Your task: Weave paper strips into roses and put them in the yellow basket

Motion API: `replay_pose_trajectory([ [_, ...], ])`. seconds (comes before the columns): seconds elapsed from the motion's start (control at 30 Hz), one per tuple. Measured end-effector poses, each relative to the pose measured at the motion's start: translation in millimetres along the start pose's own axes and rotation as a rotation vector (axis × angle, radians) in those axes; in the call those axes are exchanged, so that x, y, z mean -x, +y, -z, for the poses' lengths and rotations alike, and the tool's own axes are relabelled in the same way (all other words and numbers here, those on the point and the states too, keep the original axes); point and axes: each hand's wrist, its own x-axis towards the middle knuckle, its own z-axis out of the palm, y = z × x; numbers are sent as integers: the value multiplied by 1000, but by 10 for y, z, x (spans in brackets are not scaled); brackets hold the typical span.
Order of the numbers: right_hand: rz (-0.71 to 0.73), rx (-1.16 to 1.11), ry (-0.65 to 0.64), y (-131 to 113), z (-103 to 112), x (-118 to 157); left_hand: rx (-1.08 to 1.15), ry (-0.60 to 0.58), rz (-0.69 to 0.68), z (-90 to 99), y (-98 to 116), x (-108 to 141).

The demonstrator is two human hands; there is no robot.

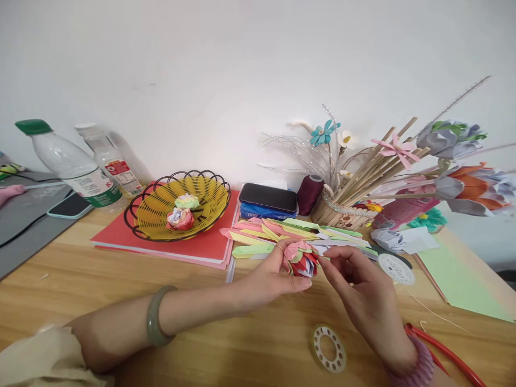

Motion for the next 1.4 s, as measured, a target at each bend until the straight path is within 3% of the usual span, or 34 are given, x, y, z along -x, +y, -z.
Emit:
replay_pose_trajectory([
  [0.17, 391, 357, 129, 4, 38, 41, 1, -23, -12, -18, 1, 11],
  [0.33, 551, 530, 183, 31, 85, 49, 32, -27, -7, -29, -8, 26],
  [0.5, 675, 643, 144, 53, 104, 60, 35, -27, -25, -32, -40, 25],
  [0.6, 580, 511, 106, 23, 83, 49, 14, -22, -42, -34, -54, 18],
  [0.73, 267, 139, -10, -42, 62, 33, -11, -15, -34, -42, -38, 18],
  [0.9, -81, -144, -156, -92, 84, -2, -37, 12, -63, -41, -21, 26],
  [1.03, -230, -298, -246, -118, 96, -54, -58, 9, -61, -36, -18, 28],
  [1.13, -218, -305, -215, -105, 79, -65, -52, 10, -49, -37, -17, 26],
  [1.23, -125, -200, -91, -71, 52, -31, -48, 14, -48, -41, -18, 25],
  [1.4, 239, 173, 69, -48, 37, 49, -36, 6, -42, -49, -25, 30],
])
